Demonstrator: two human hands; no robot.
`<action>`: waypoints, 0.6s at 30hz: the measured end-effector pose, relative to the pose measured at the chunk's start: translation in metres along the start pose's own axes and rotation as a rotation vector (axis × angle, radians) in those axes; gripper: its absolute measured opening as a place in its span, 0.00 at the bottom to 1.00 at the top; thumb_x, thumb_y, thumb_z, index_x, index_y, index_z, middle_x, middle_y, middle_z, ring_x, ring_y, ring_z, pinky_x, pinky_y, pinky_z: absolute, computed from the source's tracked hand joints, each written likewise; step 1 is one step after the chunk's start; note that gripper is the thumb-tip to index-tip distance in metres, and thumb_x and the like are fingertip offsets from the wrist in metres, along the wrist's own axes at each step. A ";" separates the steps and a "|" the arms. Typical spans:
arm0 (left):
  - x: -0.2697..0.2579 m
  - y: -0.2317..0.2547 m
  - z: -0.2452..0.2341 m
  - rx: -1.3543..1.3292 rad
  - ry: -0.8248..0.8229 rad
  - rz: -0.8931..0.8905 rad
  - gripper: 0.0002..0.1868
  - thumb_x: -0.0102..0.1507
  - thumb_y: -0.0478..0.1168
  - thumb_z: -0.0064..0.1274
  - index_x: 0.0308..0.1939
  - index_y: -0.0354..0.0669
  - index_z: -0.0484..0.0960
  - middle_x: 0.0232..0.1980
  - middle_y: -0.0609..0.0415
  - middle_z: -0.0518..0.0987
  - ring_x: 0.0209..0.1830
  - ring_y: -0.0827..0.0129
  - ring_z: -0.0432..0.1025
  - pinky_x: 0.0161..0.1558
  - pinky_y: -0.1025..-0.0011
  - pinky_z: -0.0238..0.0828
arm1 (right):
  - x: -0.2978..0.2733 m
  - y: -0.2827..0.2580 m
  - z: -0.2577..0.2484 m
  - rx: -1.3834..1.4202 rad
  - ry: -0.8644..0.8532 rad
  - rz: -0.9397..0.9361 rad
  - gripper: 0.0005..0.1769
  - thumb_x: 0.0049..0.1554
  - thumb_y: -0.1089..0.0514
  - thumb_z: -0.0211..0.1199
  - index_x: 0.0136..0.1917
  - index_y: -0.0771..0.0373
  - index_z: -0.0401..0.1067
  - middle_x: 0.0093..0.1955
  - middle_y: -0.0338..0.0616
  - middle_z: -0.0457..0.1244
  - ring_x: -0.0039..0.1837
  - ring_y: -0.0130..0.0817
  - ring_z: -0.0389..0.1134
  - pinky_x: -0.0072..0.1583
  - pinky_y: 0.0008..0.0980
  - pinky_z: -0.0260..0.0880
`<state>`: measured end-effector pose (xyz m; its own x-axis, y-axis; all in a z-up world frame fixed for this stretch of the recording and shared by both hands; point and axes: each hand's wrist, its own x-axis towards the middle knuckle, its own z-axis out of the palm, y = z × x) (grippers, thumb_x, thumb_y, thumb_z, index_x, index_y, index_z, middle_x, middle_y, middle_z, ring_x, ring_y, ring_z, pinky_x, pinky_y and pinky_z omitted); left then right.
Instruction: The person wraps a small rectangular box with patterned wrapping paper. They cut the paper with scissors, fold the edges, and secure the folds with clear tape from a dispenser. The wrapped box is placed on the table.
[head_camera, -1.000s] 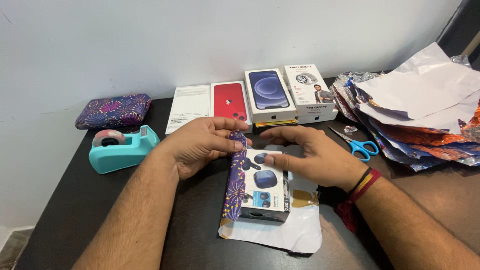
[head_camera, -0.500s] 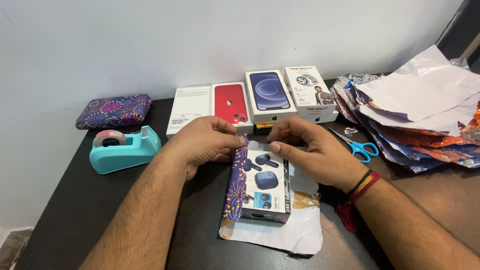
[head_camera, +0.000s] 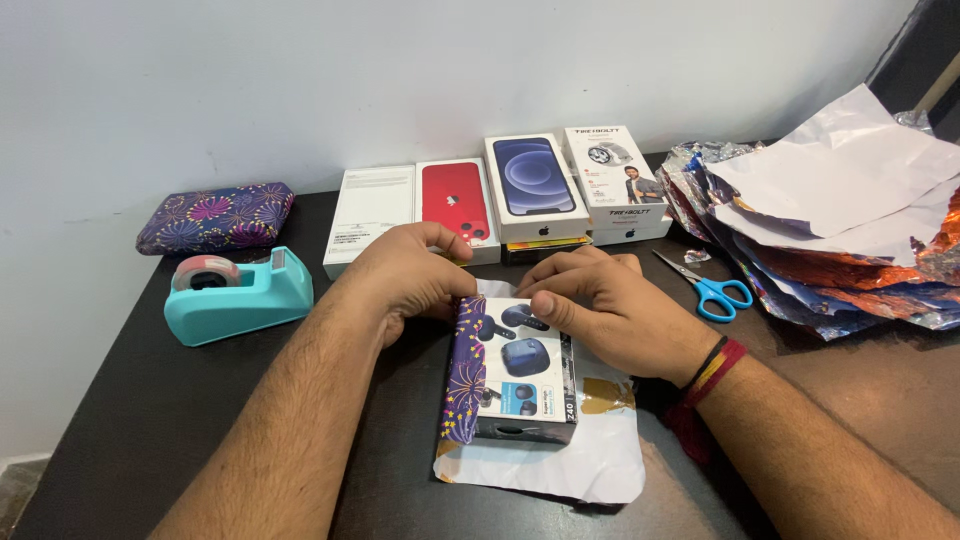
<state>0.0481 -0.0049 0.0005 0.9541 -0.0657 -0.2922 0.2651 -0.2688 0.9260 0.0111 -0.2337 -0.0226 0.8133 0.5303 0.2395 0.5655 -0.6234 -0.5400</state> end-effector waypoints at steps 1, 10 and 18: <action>0.000 0.001 0.001 0.001 -0.002 0.011 0.21 0.47 0.23 0.62 0.44 0.36 0.80 0.38 0.45 0.82 0.31 0.62 0.80 0.31 0.68 0.80 | 0.000 -0.001 0.000 0.009 0.011 -0.024 0.25 0.61 0.40 0.54 0.52 0.58 0.82 0.57 0.37 0.72 0.65 0.35 0.64 0.68 0.46 0.49; -0.012 0.006 0.004 0.068 -0.001 0.129 0.18 0.48 0.23 0.63 0.42 0.35 0.82 0.30 0.50 0.83 0.28 0.69 0.79 0.30 0.72 0.78 | 0.002 -0.012 0.001 0.188 0.074 0.135 0.43 0.47 0.37 0.69 0.71 0.56 0.68 0.56 0.47 0.73 0.63 0.37 0.73 0.66 0.37 0.68; -0.012 0.002 -0.008 0.117 -0.141 0.272 0.12 0.55 0.30 0.65 0.43 0.34 0.85 0.26 0.54 0.83 0.27 0.75 0.76 0.34 0.76 0.72 | 0.012 -0.030 -0.003 0.141 -0.055 0.276 0.40 0.43 0.35 0.73 0.66 0.51 0.77 0.59 0.41 0.72 0.64 0.33 0.72 0.64 0.34 0.70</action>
<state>0.0382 0.0029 0.0081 0.9570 -0.2802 -0.0753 -0.0229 -0.3316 0.9431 0.0043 -0.2108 -0.0011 0.9224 0.3853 0.0263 0.2970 -0.6642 -0.6860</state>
